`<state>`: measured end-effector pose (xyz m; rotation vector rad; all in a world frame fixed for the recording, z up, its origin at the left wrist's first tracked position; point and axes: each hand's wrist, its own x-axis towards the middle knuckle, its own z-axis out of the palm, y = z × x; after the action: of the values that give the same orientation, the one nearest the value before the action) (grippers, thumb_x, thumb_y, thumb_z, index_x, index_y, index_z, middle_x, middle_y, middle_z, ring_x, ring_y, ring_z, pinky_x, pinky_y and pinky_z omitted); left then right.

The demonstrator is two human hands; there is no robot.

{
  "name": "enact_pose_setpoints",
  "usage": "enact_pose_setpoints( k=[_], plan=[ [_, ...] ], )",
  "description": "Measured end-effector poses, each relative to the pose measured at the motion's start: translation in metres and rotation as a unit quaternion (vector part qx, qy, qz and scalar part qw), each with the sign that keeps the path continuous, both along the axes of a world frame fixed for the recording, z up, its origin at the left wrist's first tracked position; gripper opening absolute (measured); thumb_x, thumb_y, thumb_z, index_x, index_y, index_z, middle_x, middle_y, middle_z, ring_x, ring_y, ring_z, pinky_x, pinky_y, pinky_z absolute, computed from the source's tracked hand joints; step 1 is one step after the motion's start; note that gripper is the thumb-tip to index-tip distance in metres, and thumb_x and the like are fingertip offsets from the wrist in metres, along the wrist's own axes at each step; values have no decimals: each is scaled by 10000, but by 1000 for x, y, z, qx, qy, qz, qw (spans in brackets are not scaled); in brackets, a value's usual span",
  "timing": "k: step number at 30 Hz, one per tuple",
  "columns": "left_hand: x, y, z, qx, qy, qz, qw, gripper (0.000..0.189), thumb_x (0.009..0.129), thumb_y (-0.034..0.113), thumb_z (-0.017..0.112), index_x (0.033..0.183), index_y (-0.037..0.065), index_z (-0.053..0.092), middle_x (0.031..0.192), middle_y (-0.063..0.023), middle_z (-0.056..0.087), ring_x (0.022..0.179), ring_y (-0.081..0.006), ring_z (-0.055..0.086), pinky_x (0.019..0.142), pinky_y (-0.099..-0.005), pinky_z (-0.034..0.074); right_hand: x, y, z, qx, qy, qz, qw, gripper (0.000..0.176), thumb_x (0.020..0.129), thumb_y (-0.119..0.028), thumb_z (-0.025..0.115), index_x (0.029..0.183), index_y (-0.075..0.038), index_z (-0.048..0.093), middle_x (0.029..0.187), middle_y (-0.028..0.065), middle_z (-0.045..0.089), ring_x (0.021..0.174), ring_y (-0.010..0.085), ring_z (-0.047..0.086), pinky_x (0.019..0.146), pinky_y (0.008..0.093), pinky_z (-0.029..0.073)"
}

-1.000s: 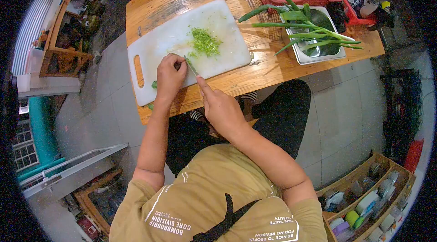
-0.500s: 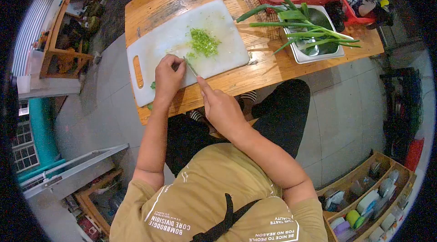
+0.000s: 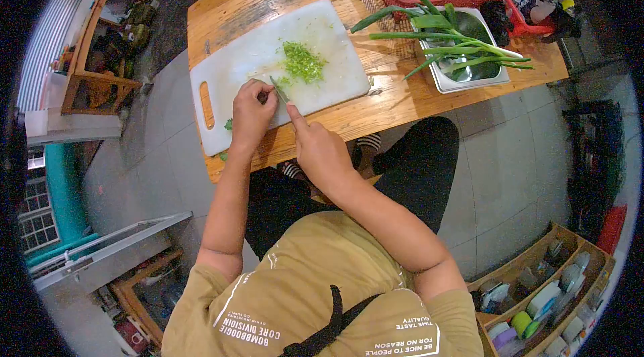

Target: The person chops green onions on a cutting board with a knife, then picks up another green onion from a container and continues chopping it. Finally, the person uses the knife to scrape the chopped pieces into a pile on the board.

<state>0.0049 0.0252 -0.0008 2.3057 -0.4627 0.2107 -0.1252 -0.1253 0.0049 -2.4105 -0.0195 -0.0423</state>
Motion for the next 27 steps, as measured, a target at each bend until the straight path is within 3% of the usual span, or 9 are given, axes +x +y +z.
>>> enact_pose_setpoints(
  k=[14,20,27],
  plan=[
    [1,0,2,10,13,8,1000,89,855,38,731,832,-43,703,864,-175,682,903,-365,664,855,-442,539,-17,-4,-1,59,-24,10,998,570,1068,-143,548,1628,-125,443,835,226,663,752,420,679,710,530,573],
    [1,-1,1,26,-3,6,1000,93,849,43,737,824,-39,701,858,-171,679,902,-365,663,858,-443,539,3,4,2,-27,3,-2,1000,561,1072,-161,535,1626,-135,448,822,215,670,711,410,690,668,533,583],
    [1,0,-4,27,-10,16,999,97,858,50,740,828,-34,701,861,-162,678,914,-361,658,858,-446,538,-16,-4,5,42,-35,4,998,557,1069,-157,549,1617,-119,459,798,221,659,720,422,675,678,542,566]
  ],
)
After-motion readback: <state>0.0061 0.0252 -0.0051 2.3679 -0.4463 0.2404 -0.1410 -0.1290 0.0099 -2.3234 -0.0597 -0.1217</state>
